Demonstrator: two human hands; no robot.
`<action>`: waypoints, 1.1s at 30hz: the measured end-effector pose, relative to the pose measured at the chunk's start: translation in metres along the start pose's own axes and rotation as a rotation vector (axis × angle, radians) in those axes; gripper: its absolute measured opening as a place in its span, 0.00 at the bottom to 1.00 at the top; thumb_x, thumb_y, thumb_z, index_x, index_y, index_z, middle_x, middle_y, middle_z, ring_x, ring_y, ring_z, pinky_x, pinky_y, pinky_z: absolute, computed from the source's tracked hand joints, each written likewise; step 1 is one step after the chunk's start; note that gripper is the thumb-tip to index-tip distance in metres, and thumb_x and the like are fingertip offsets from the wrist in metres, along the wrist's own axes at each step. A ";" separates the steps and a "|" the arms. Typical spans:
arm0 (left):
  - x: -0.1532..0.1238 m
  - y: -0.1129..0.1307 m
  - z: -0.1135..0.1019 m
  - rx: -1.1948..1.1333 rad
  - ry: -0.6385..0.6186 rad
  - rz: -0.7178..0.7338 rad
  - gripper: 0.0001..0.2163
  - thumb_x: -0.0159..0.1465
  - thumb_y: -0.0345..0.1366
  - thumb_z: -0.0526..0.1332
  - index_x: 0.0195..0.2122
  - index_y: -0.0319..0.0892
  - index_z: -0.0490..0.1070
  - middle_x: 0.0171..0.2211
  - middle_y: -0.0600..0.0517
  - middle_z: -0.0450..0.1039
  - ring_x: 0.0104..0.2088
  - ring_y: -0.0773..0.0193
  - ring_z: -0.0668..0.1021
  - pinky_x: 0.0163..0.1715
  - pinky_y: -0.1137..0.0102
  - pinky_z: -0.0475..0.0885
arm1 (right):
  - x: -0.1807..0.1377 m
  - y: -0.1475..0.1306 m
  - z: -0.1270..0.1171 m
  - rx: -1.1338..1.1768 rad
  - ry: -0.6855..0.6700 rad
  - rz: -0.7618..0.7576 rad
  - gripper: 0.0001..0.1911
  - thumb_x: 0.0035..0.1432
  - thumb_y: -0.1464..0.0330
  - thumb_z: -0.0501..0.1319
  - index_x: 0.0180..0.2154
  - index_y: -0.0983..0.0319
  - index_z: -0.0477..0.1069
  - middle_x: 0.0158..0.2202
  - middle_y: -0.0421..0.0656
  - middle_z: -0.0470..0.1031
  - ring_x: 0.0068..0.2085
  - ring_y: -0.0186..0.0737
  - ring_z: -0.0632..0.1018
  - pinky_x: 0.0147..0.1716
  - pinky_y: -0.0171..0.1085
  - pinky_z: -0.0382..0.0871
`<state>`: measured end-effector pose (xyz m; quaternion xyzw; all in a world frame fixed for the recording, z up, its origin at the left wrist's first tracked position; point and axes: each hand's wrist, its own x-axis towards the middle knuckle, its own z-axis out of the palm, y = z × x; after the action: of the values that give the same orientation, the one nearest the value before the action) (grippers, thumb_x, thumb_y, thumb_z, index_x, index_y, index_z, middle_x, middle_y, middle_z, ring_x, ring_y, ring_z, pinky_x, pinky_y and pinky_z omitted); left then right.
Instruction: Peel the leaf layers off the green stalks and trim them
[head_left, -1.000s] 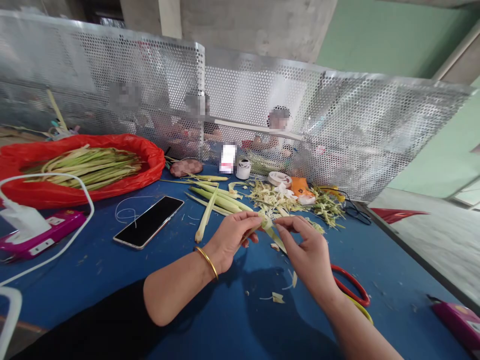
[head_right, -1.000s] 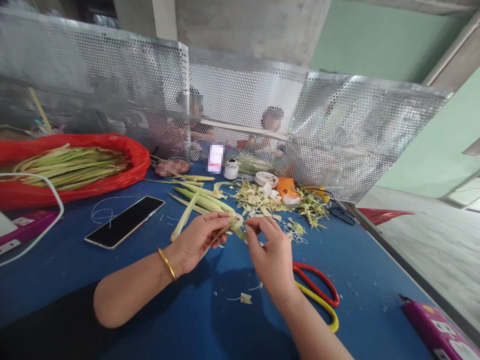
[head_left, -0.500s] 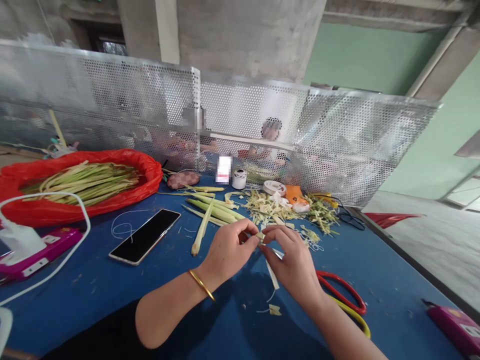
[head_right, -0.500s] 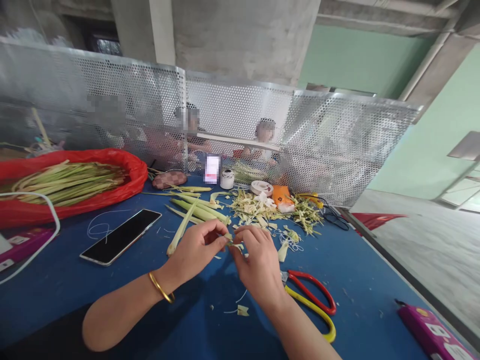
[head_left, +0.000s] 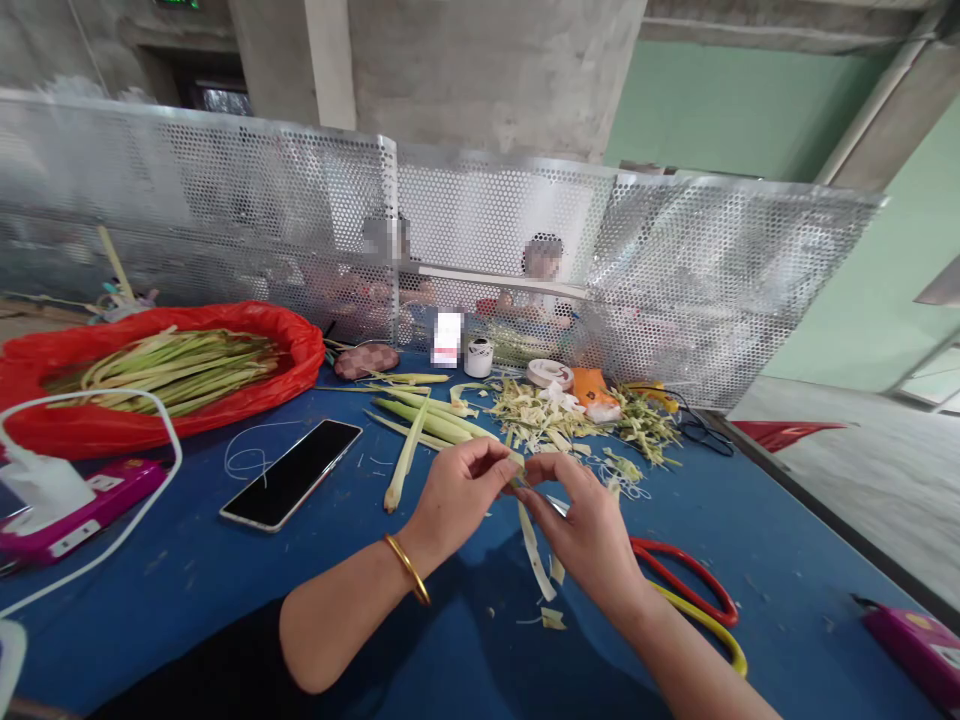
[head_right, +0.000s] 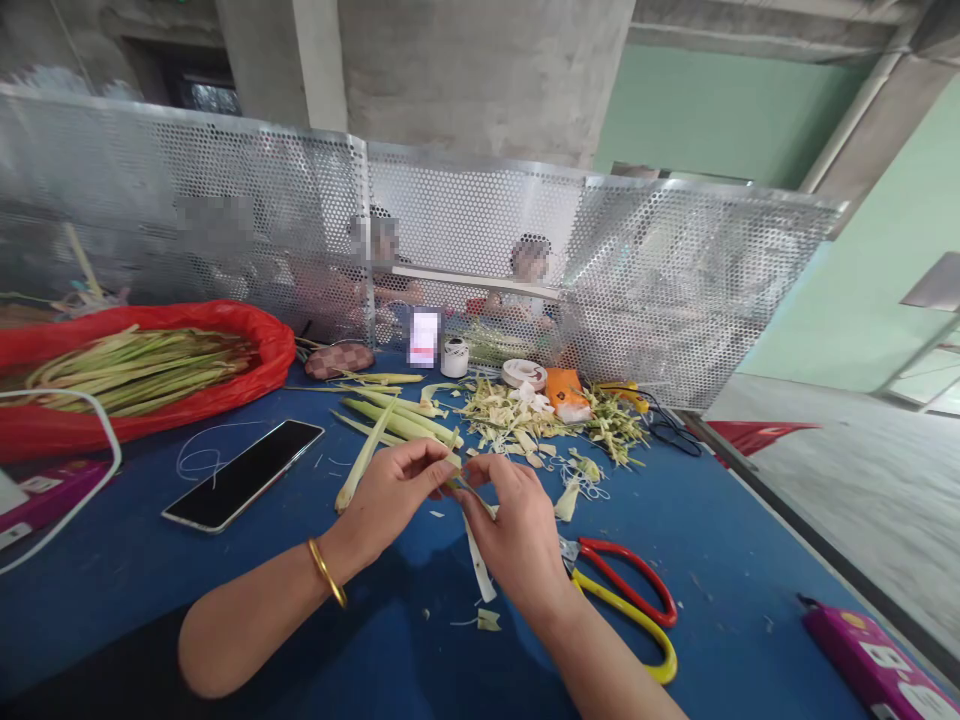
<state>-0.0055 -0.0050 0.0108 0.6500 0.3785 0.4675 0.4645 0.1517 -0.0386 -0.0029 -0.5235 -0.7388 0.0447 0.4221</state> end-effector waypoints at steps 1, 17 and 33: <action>0.001 -0.001 0.000 -0.079 0.007 -0.062 0.07 0.58 0.39 0.62 0.27 0.42 0.72 0.24 0.53 0.71 0.25 0.65 0.73 0.26 0.72 0.68 | 0.000 0.000 0.000 0.019 -0.006 0.026 0.05 0.60 0.65 0.59 0.38 0.58 0.67 0.35 0.43 0.76 0.38 0.43 0.76 0.37 0.40 0.68; 0.006 -0.006 0.002 -0.494 -0.010 -0.463 0.05 0.54 0.34 0.62 0.27 0.38 0.75 0.23 0.52 0.73 0.22 0.70 0.72 0.17 0.76 0.63 | -0.002 0.001 0.000 0.146 0.026 0.159 0.06 0.61 0.64 0.57 0.38 0.60 0.68 0.32 0.43 0.75 0.34 0.41 0.76 0.33 0.37 0.69; 0.005 -0.007 0.004 -0.581 0.029 -0.491 0.09 0.56 0.40 0.65 0.31 0.39 0.77 0.27 0.52 0.74 0.24 0.72 0.71 0.20 0.76 0.62 | -0.005 -0.009 -0.001 -0.144 -0.016 -0.134 0.08 0.61 0.69 0.59 0.28 0.59 0.67 0.29 0.41 0.70 0.33 0.40 0.71 0.32 0.39 0.58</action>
<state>-0.0005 0.0007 0.0051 0.3745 0.3812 0.4391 0.7222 0.1462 -0.0475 -0.0008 -0.5017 -0.7766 -0.0325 0.3797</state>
